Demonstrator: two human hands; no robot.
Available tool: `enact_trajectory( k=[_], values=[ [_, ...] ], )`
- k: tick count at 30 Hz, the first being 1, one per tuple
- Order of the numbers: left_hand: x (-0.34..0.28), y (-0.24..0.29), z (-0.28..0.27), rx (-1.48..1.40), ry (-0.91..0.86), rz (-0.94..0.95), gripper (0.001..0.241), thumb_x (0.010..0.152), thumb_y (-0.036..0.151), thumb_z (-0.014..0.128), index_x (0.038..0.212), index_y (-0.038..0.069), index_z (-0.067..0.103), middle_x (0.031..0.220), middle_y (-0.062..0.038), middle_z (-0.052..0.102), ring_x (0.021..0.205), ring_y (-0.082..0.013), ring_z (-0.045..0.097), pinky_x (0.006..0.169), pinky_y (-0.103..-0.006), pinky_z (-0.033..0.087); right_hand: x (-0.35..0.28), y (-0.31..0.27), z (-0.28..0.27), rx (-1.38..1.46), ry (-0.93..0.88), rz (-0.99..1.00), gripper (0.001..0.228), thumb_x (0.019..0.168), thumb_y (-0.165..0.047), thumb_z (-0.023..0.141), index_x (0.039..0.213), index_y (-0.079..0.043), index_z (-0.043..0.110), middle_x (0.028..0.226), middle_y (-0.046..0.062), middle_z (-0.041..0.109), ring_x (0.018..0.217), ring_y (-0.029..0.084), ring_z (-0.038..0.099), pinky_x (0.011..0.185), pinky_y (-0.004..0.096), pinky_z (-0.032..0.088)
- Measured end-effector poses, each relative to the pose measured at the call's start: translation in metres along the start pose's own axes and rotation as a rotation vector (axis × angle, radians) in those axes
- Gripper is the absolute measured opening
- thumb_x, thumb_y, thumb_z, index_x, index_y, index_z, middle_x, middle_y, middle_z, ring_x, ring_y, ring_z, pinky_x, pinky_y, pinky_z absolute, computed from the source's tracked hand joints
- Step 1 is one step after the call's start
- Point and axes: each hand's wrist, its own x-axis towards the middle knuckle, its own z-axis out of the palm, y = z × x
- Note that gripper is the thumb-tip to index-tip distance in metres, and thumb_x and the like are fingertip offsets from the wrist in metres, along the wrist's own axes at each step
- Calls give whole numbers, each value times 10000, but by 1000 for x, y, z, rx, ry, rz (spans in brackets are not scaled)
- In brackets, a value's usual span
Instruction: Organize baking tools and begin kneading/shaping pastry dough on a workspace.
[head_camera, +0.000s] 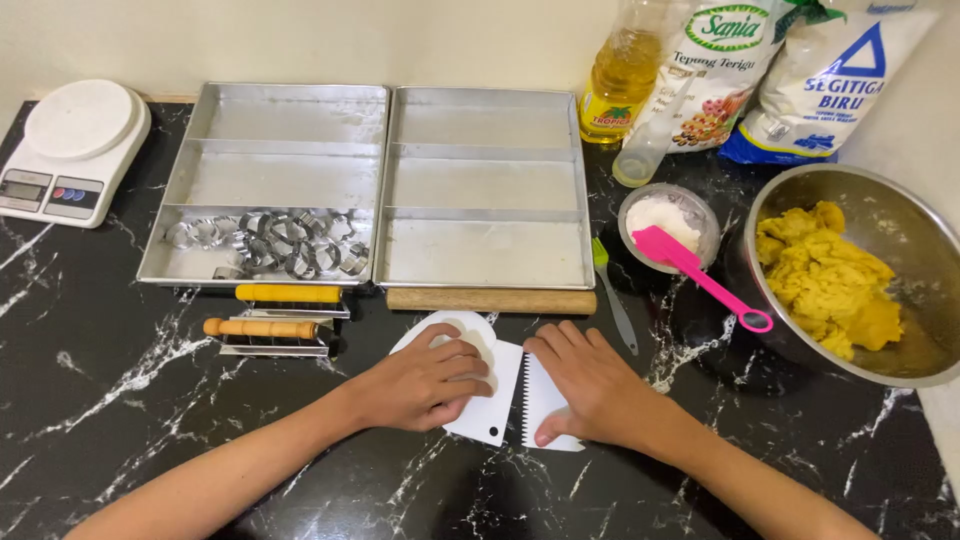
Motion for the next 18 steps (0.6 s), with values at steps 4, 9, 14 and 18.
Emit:
enact_trajectory(
  k=[4, 9, 14, 18],
  values=[
    [-6, -4, 6, -21, -31, 0, 297, 822, 87, 712, 1115, 135, 717, 1147, -29, 663, 1138, -217, 610, 1117, -496, 383, 10, -5, -4, 66, -105, 116, 1112, 502, -544, 894, 1375, 11, 486, 1198, 126, 506, 1163, 293, 473, 928, 419, 365],
    [-5, -1, 7, -12, -27, 6, 187, 937, 210, 735, 1110, 142, 709, 1147, -26, 657, 1131, -197, 612, 1136, -505, 376, 14, 0, -2, 89, -135, 165, 1092, 441, -534, 941, 1289, -6, 499, 1198, 122, 494, 1146, 289, 446, 936, 404, 352],
    [-3, 5, 9, -24, -24, 15, 241, 943, 288, 733, 1126, 133, 709, 1162, -42, 651, 1148, -209, 608, 1137, -524, 364, 20, -8, -11, 84, -198, 283, 1049, 399, -485, 968, 1226, -47, 493, 1129, 96, 510, 1159, 259, 456, 953, 382, 345],
    [-1, 4, 13, 3, -22, 47, 280, 936, 292, 726, 1167, 137, 697, 1240, -56, 649, 1232, -238, 588, 1150, -534, 355, 17, 2, 0, 76, -200, 284, 1044, 448, -497, 987, 1219, -29, 461, 1175, 111, 532, 1171, 270, 470, 962, 401, 342]
  ],
)
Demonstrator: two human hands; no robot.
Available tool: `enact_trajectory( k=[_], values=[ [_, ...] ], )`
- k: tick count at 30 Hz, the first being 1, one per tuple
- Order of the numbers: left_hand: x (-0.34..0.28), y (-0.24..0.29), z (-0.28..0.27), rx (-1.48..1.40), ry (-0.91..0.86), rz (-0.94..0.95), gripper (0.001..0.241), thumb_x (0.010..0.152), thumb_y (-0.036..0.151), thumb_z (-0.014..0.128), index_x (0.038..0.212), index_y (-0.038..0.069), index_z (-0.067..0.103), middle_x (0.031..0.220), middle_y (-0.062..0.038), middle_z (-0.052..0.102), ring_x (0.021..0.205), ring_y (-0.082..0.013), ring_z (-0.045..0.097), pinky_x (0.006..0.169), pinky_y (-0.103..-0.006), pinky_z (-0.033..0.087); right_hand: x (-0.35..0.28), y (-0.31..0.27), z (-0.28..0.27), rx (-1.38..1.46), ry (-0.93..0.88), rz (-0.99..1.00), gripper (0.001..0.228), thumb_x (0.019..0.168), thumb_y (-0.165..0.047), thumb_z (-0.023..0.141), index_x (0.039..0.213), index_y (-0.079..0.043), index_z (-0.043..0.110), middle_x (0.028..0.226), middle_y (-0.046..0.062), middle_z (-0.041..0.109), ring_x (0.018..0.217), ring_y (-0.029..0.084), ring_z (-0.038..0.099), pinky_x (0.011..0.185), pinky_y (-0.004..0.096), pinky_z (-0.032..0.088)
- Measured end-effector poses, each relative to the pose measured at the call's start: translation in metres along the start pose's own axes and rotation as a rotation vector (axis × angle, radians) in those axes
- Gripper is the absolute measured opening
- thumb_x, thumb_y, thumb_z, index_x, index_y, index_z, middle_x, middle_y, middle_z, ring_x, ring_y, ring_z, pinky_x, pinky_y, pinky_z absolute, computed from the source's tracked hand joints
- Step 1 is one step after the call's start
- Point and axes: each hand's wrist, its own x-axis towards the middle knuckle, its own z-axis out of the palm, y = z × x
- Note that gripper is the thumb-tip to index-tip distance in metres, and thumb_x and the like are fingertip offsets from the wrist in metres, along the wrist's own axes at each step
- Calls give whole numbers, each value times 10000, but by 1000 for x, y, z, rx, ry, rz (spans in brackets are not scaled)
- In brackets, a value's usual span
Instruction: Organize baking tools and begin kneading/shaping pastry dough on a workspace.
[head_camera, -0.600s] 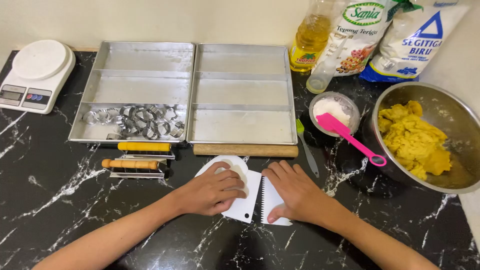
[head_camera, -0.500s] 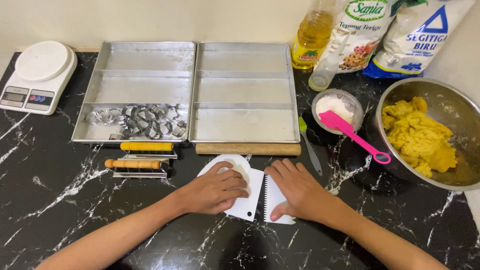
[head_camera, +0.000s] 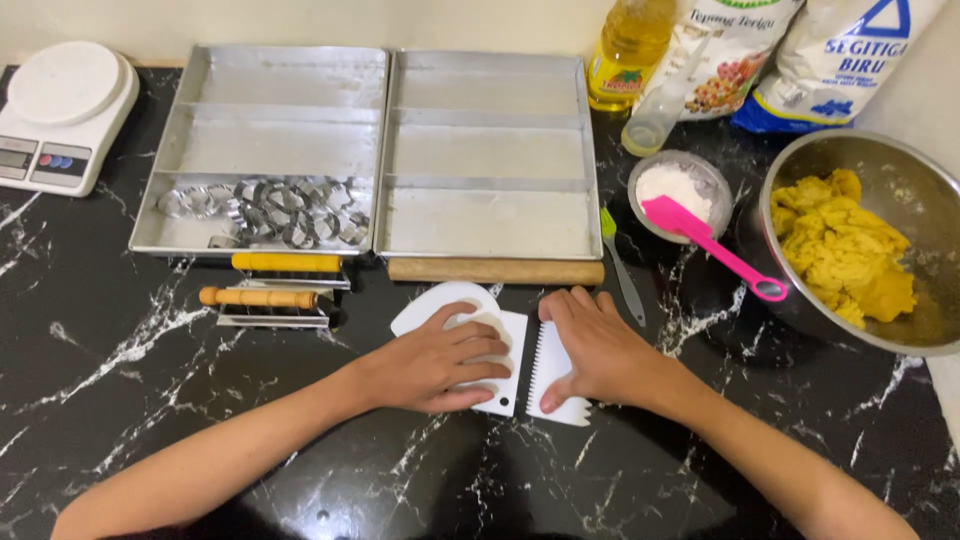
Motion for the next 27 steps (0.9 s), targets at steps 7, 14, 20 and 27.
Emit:
enact_trajectory(
  k=[7, 14, 20, 27],
  values=[
    [4, 4, 4, -16, -31, -7, 337, 951, 301, 711, 1253, 150, 694, 1311, -61, 640, 1302, -228, 566, 1184, -544, 330, -1, -6, -9, 65, 38, 119, 1074, 457, -438, 996, 1317, -78, 463, 1250, 120, 510, 1128, 330, 460, 985, 403, 383],
    [3, 4, 9, 8, -53, -11, 387, 952, 319, 699, 1305, 162, 684, 1376, -56, 624, 1343, -240, 534, 1197, -568, 293, 0, 5, -2, 41, 144, -82, 1017, 464, -470, 986, 1220, -23, 474, 1208, 137, 533, 1169, 329, 479, 981, 421, 370],
    [4, 6, 11, 49, -55, 9, 385, 966, 327, 677, 1304, 142, 684, 1372, -79, 620, 1333, -255, 537, 1187, -564, 304, 3, 23, 5, 16, 182, -195, 973, 529, -477, 965, 1252, -25, 498, 1245, 150, 543, 1200, 331, 483, 971, 450, 385],
    [11, 13, 10, 85, -95, 28, 332, 988, 318, 663, 1267, 140, 677, 1327, -68, 640, 1315, -238, 553, 1193, -551, 322, -8, 37, -12, 155, 222, -269, 386, 829, -201, 761, 1170, -65, 640, 1073, 96, 678, 1080, 259, 620, 935, 387, 488]
  ],
)
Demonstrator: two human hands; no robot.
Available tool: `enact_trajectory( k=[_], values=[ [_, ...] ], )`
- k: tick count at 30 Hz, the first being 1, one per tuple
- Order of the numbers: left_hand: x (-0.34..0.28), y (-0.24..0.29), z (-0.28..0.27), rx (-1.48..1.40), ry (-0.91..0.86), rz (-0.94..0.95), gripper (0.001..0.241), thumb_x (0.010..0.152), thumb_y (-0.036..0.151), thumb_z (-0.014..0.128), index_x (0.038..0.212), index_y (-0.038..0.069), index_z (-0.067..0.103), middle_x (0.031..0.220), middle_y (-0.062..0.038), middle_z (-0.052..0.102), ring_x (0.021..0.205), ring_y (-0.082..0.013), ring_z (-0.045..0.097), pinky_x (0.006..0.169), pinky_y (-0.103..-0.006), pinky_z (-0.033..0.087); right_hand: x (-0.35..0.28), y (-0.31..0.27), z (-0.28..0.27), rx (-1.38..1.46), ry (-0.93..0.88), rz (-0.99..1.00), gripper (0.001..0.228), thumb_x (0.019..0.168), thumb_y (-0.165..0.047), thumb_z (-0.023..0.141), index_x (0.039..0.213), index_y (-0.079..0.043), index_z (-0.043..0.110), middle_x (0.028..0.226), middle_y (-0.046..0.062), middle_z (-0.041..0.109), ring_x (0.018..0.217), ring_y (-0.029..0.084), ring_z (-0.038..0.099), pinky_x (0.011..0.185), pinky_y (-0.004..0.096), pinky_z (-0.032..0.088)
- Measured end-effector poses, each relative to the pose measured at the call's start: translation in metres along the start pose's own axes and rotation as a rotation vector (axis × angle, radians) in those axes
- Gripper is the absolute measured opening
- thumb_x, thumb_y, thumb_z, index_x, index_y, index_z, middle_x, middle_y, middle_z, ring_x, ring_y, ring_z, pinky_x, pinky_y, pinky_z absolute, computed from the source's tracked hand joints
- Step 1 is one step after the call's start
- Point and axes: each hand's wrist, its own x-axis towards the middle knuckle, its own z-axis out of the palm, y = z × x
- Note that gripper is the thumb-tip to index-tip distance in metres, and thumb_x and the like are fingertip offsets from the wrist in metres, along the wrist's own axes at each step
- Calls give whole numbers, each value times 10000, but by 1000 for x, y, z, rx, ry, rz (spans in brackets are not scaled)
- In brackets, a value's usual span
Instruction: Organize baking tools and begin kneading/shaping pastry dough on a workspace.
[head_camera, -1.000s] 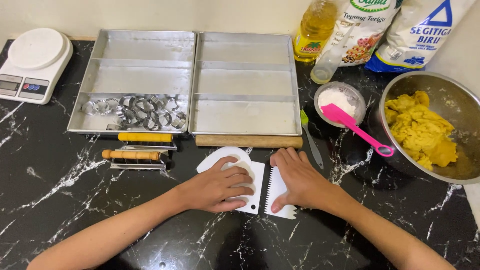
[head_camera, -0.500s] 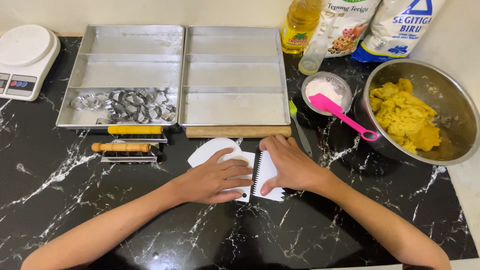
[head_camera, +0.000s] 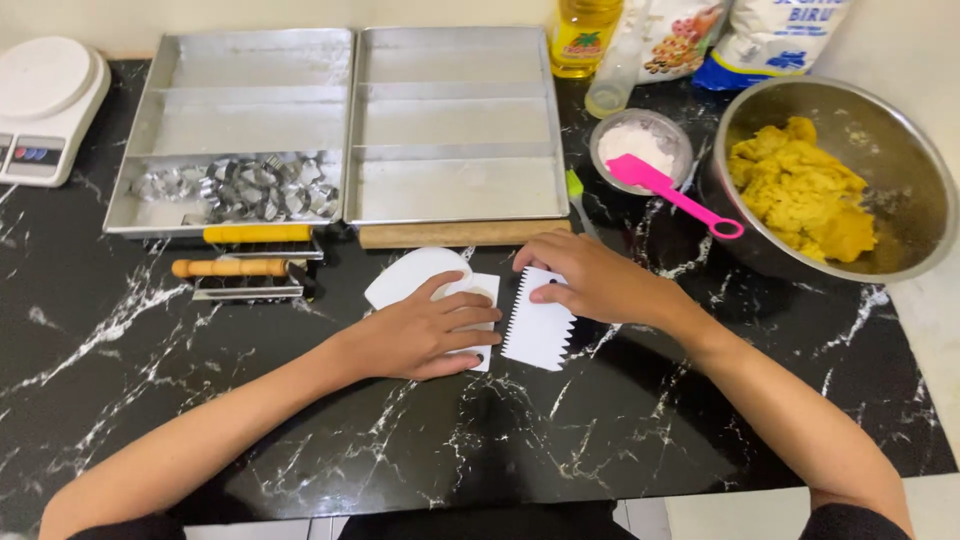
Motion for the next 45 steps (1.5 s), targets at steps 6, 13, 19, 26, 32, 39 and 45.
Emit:
enact_trajectory(
  k=[6, 13, 19, 26, 32, 39, 45],
  values=[
    [21, 6, -2, -39, -9, -45, 389, 999, 379, 633, 1314, 151, 641, 1369, -61, 626, 1347, -247, 529, 1209, -549, 304, -3, 2, -13, 100, -99, 117, 222, 915, -155, 684, 1120, -71, 694, 957, 83, 711, 895, 217, 678, 779, 357, 536],
    [57, 1, 16, -13, -113, -7, 582, 1020, 459, 555, 1465, 85, 507, 1492, -134, 519, 1416, -291, 455, 1185, -600, 268, -13, 16, -45, 87, -187, 143, 187, 920, -134, 644, 1077, -44, 690, 909, 96, 742, 812, 233, 720, 730, 374, 549],
    [90, -4, 26, -14, -159, 61, 646, 1028, 503, 514, 1504, 68, 471, 1553, -123, 471, 1455, -292, 407, 1191, -613, 253, -29, 43, -63, -25, -242, 133, 151, 902, -145, 651, 1005, -47, 700, 873, 103, 742, 838, 263, 717, 736, 389, 528],
    [119, -3, 45, -18, -179, 137, 653, 1034, 535, 481, 1503, 80, 494, 1573, -118, 454, 1475, -276, 388, 1200, -623, 240, -41, 72, -68, -146, -324, 287, 127, 870, -166, 667, 948, -81, 722, 836, 102, 739, 808, 269, 715, 719, 409, 539],
    [129, -7, 54, 14, -173, 133, 612, 1023, 538, 495, 1440, 93, 545, 1549, -121, 475, 1471, -287, 395, 1193, -636, 247, -45, 63, -55, -307, -202, 437, 167, 814, -31, 632, 936, -82, 734, 890, 134, 734, 883, 329, 707, 748, 449, 530],
    [130, -5, 47, 121, -117, 83, 642, 1007, 548, 518, 1419, 56, 559, 1491, -153, 504, 1435, -321, 413, 1174, -626, 265, -42, 71, -43, -360, -58, 382, 191, 735, 42, 634, 889, -50, 700, 908, 147, 717, 926, 362, 689, 772, 483, 532],
    [124, -5, 47, 162, -74, 145, 562, 998, 515, 549, 1356, 86, 600, 1450, -115, 555, 1411, -274, 459, 1189, -616, 279, -44, 76, -32, -564, 98, 175, 191, 777, 47, 643, 957, -19, 638, 913, 168, 683, 923, 376, 682, 757, 485, 535]
  ],
)
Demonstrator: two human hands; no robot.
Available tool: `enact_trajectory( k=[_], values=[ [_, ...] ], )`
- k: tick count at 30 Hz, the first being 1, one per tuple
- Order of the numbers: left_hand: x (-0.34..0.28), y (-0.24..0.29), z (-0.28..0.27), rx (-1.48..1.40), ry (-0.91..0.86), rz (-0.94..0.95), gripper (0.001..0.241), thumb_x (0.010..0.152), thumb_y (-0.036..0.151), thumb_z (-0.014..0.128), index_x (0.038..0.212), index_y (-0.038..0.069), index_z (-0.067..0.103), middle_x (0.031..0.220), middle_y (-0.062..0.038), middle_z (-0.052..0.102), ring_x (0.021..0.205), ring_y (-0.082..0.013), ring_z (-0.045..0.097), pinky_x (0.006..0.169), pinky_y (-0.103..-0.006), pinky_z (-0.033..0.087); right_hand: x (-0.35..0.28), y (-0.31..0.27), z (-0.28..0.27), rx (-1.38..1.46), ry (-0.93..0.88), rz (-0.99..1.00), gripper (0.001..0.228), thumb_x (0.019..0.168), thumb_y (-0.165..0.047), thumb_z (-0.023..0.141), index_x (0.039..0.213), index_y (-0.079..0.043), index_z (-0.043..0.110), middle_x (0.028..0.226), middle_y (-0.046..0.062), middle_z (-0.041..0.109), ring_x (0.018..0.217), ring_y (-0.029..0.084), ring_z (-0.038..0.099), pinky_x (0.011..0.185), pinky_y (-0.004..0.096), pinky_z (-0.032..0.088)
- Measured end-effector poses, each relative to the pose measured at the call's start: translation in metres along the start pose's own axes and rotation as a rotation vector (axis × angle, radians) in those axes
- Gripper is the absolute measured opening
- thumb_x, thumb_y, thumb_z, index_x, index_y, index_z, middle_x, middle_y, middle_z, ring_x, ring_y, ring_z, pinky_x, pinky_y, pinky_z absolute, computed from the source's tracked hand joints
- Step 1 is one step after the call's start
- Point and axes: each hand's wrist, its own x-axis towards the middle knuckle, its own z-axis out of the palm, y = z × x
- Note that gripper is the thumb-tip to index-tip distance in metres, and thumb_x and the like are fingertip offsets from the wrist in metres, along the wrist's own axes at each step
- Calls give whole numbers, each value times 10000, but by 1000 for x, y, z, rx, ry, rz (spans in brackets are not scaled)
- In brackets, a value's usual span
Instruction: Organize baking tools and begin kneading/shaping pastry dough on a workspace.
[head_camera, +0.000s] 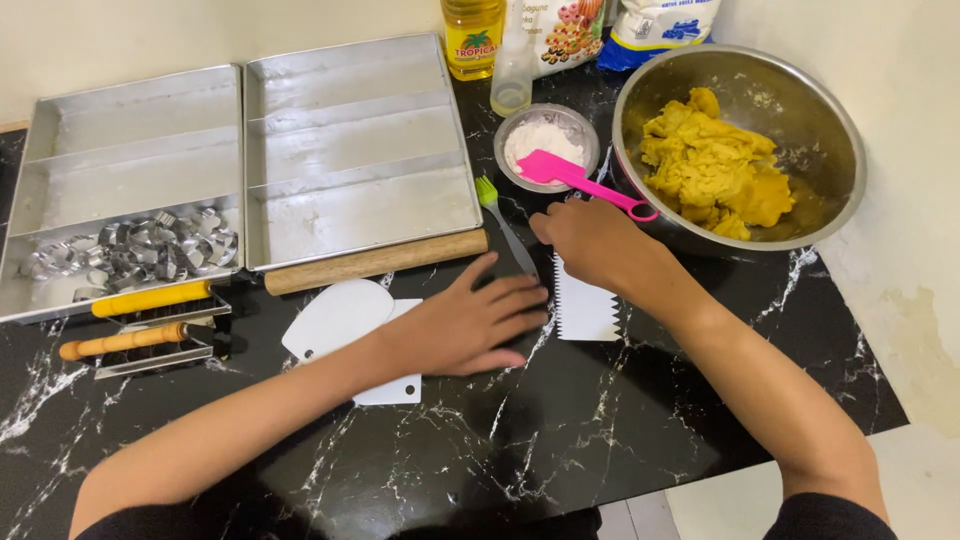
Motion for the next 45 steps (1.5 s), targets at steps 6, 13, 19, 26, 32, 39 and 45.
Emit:
enact_trajectory(
  k=[6, 13, 19, 26, 32, 39, 45],
  values=[
    [-25, 9, -34, -116, -62, -29, 392, 1033, 411, 583, 1288, 120, 642, 1313, -67, 630, 1261, -254, 563, 1100, -488, 408, -1, -29, -40, 140, -67, -17, 178, 833, -78, 702, 988, -42, 622, 931, 130, 680, 901, 367, 664, 731, 495, 506],
    [-81, -12, -82, -223, -187, -211, 419, 930, 401, 678, 1229, 109, 659, 1172, -67, 635, 1139, -270, 577, 1000, -486, 419, 2, -68, -39, 344, -116, -148, 236, 833, -211, 749, 1022, -95, 668, 975, 84, 679, 930, 339, 651, 782, 471, 496],
    [-105, -13, -93, -222, -256, -445, 750, 643, 497, 830, 1234, 88, 617, 1213, -67, 604, 1234, -289, 520, 1016, -478, 394, 11, -111, -26, 362, -16, -341, 339, 867, -289, 709, 1120, -66, 668, 1048, 77, 630, 983, 282, 589, 839, 412, 465],
    [-97, -8, -68, 24, -219, -383, 1021, 588, 698, 797, 1270, -28, 571, 1208, -155, 552, 1248, -320, 469, 1028, -531, 362, 26, -132, -9, 235, -8, -150, 701, 758, -561, 789, 1138, 5, 628, 1075, 134, 597, 1044, 309, 554, 846, 431, 433],
    [-85, 0, -49, 12, -95, -420, 974, 712, 742, 702, 1255, -57, 573, 1173, -166, 563, 1175, -323, 499, 993, -502, 380, 24, -120, -10, 233, -149, -62, 943, 612, -582, 876, 1263, 22, 560, 1146, 148, 564, 1137, 312, 521, 917, 442, 427],
    [-80, 5, -17, 80, 170, -359, 720, 916, 594, 625, 1325, 2, 591, 1398, -171, 575, 1270, -301, 520, 1047, -507, 370, 21, -109, -14, 294, -171, -52, 1167, 479, -499, 956, 1408, 26, 486, 1245, 154, 526, 1258, 322, 465, 996, 451, 405],
    [-81, 14, -15, -76, 194, -532, 718, 899, 600, 678, 1288, 0, 605, 1346, -179, 601, 1250, -316, 541, 1033, -518, 363, 24, -99, -10, 271, -211, -59, 1230, 446, -475, 980, 1426, 29, 433, 1295, 158, 495, 1264, 336, 453, 1032, 448, 395]
  ],
)
